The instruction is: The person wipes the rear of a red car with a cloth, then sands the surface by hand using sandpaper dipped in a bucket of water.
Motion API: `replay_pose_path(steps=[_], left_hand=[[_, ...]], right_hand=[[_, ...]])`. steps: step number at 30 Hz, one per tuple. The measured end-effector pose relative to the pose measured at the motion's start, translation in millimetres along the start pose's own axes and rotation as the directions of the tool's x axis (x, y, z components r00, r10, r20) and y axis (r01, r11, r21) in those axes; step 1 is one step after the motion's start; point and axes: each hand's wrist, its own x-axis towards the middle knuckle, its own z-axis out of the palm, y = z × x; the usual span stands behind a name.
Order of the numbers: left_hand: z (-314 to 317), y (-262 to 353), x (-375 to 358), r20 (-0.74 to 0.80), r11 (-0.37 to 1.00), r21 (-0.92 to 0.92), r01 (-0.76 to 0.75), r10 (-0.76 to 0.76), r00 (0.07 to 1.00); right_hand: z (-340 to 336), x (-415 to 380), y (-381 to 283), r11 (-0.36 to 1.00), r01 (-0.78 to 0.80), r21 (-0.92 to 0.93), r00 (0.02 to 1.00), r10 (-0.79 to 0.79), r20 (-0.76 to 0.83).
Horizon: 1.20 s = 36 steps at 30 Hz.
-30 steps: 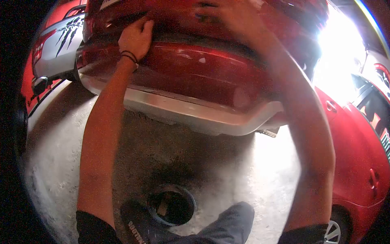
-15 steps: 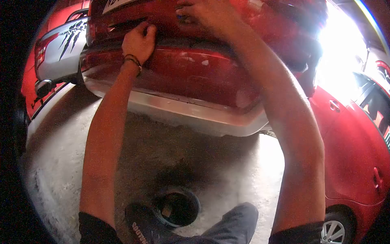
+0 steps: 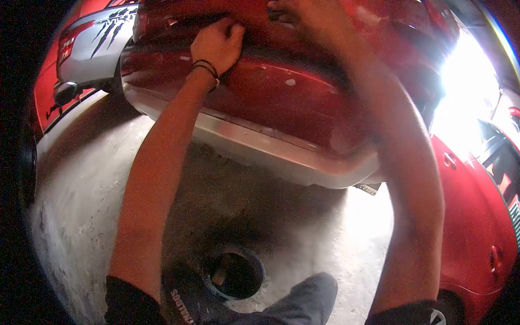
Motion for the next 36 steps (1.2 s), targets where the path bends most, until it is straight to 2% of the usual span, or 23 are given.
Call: replay_pose_path(steps=[2, 4, 5, 6, 10, 12, 15, 19, 22, 24, 25, 27, 28, 30, 32, 34, 36], left_hand=[[0, 2, 1, 0.003, 1.000, -0.019, -0.007, 0.007, 1.000], [1, 1, -1, -0.032, 1.000, -0.026, -0.016, 0.015, 0.999], [-1, 3, 0, -0.027, 1.000, -0.025, -0.019, 0.018, 0.999], [-2, 5, -1, -0.021, 1.000, -0.022, -0.017, 0.017, 1.000], [-3, 0, -2, -0.047, 0.997, -0.078, -0.025, 0.021, 0.999], [-3, -1, -1, -0.067, 0.997, -0.064, -0.052, 0.048, 0.997], [-2, -5, -1, -0.061, 0.997, -0.044, -0.071, 0.068, 0.996], [10, -12, 1, -0.107, 0.999, -0.002, -0.051, 0.051, 0.993], [3, -6, -2, -0.051, 0.998, -0.055, -0.014, 0.011, 0.999], [-21, 8, -2, 0.071, 0.997, -0.049, 0.065, -0.061, 0.996], [-28, 14, -2, 0.133, 0.994, -0.037, 0.100, -0.095, 0.987], [-8, 3, 1, -0.033, 1.000, -0.031, 0.004, -0.005, 0.999], [-1, -1, -1, -0.115, 0.999, -0.027, -0.039, 0.036, 0.993], [-9, 8, -5, -0.078, 0.997, -0.078, 0.009, -0.015, 0.997], [-10, 11, -5, -0.069, 0.997, -0.074, 0.033, -0.038, 0.997], [-23, 25, -13, -0.064, 0.995, -0.086, 0.041, -0.047, 0.997], [-22, 26, -13, -0.094, 0.996, -0.076, 0.042, -0.049, 0.994]], right_hand=[[13, -14, 27, 0.991, 0.119, -0.059, 0.990, -0.123, -0.065], [7, -56, 51, 0.987, 0.021, -0.159, 0.999, -0.016, 0.032], [8, -86, 77, 0.969, 0.040, -0.244, 0.997, -0.023, 0.075], [10, -88, 82, 0.967, 0.045, -0.251, 0.996, -0.025, 0.080], [22, -57, 65, 0.988, 0.030, -0.151, 1.000, -0.028, 0.011], [38, 2, 23, 0.977, 0.064, -0.203, 0.997, -0.073, -0.037], [17, 18, -9, 0.995, 0.070, -0.075, 0.994, -0.076, -0.085], [1, -53, 48, 0.975, 0.129, -0.180, 0.991, -0.122, 0.052], [-3, -88, 71, 0.940, 0.149, -0.306, 0.988, -0.129, 0.083], [1, -81, 61, 0.980, 0.091, -0.179, 0.995, -0.085, 0.042], [10, -55, 43, 0.999, 0.038, -0.009, 0.999, -0.038, 0.001], [29, -28, 23, 0.989, -0.095, -0.113, 0.995, 0.095, -0.004], [16, -28, 14, 0.993, -0.094, -0.067, 0.995, 0.096, 0.024], [-18, -29, 2, 0.996, -0.085, 0.018, 0.994, 0.084, 0.070], [1, -84, 60, 0.988, 0.070, -0.139, 0.998, -0.070, 0.000], [15, -142, 112, 0.973, 0.092, -0.212, 0.994, -0.101, -0.036], [24, -175, 139, 0.984, -0.018, -0.179, 0.998, 0.008, -0.058]])
